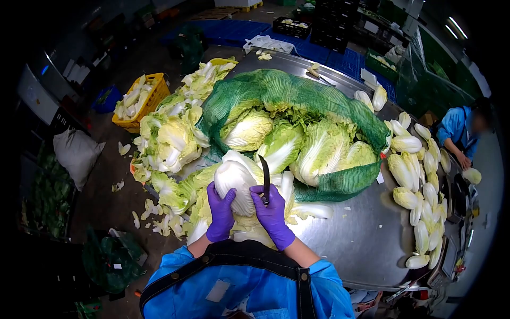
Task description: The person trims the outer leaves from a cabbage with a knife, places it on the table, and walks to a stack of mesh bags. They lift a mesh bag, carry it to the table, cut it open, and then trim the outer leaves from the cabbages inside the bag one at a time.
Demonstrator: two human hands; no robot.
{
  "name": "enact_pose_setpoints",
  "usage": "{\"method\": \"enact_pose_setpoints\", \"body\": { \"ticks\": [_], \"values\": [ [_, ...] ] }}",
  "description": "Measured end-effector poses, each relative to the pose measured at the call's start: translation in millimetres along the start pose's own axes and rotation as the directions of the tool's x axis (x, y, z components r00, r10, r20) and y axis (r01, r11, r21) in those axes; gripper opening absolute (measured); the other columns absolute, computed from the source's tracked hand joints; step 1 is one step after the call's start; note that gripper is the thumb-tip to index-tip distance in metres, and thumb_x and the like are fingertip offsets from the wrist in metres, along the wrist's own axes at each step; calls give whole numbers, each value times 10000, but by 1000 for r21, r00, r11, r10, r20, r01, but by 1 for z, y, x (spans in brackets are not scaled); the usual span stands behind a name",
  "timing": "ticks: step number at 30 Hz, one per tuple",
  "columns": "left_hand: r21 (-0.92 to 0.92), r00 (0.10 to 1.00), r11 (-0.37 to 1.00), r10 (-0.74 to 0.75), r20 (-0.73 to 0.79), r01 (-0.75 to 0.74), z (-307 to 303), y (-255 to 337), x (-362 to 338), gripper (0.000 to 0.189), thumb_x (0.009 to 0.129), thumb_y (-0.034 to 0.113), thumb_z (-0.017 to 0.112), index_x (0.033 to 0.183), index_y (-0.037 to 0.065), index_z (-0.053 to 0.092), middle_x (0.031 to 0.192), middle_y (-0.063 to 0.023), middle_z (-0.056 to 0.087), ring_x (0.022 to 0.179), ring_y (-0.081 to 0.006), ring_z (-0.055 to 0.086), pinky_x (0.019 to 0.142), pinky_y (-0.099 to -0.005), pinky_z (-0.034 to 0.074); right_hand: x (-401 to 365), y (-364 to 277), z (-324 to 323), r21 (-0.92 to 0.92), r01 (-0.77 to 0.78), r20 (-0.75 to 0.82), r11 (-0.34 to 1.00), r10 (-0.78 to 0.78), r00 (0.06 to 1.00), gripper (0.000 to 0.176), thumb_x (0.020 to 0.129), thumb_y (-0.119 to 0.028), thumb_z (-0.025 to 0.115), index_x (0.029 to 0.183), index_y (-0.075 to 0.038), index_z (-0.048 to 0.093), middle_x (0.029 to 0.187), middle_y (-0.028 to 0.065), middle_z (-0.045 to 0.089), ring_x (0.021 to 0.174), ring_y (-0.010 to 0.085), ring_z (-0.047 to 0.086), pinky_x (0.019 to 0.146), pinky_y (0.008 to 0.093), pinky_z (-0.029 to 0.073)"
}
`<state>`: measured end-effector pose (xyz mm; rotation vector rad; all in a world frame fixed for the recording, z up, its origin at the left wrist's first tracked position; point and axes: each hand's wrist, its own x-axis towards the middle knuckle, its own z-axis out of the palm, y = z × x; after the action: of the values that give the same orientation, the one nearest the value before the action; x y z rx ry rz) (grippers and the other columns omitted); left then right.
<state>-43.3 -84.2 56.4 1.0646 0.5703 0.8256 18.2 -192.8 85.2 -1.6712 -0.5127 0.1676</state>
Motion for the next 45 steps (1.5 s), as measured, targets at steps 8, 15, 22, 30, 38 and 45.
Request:
{"method": "enact_pose_setpoints", "body": {
  "ticks": [8, 15, 22, 30, 38, 45],
  "values": [
    [-36, 999, 999, -33, -9, 32, 0, -2, 2, 541, 721, 88, 698, 1127, -1, 352, 1097, -124, 451, 1003, -195, 468, 892, -320, 383, 0, 9, -6, 78, -60, 21, 995, 58, 998, 128, 739, -10, 628, 860, -43, 597, 827, 39, 596, 696, 99, 543, 581, 222, 410],
    [-228, 960, 934, -254, 122, 276, -12, 11, 13, 465, 849, 229, 556, 1205, -1, 362, 1138, -129, 474, 1032, -214, 487, 900, -345, 398, 17, 0, -20, -209, 287, -86, 935, -310, 947, 362, 707, -1, 623, 1060, -56, 563, 1061, 72, 582, 835, 128, 586, 649, 208, 447],
    [-544, 894, 709, -364, 262, 448, -9, 35, 16, 477, 882, 312, 493, 1244, 30, 364, 1205, -125, 456, 1102, -245, 463, 968, -380, 350, 10, 15, -34, 62, -187, 341, 980, 156, 927, 764, 638, -206, 777, 1288, -53, 406, 1117, 103, 568, 980, 168, 559, 838, 279, 448],
    [-341, 870, 883, -135, 475, 323, -24, -7, 31, 533, 869, 357, 487, 1275, 51, 328, 1254, -132, 408, 1122, -263, 425, 991, -399, 310, -17, 49, -18, 682, -662, 569, 311, 344, 747, 491, 874, -281, 472, 1269, 0, 396, 1218, 139, 492, 1114, 267, 474, 974, 360, 354],
    [-560, 750, 501, -410, 519, 660, -23, -36, 34, 656, 813, 419, 533, 1326, 89, 292, 1294, -144, 399, 1179, -315, 398, 1007, -468, 310, -8, 60, -30, 301, -535, 283, 790, 462, 841, 354, 874, -267, 520, 1092, 12, 541, 906, 63, 616, 764, 129, 577, 691, 254, 457],
    [-398, 734, 627, -480, 480, 670, -59, -22, 32, 702, 731, 269, 635, 1304, 39, 299, 1237, -157, 446, 1124, -310, 456, 976, -439, 359, -10, -8, -64, -193, -149, 403, 970, 217, 889, 262, 905, -253, 451, 896, -54, 621, 589, 53, 534, 497, 125, 510, 513, 252, 424]
  ]
}}
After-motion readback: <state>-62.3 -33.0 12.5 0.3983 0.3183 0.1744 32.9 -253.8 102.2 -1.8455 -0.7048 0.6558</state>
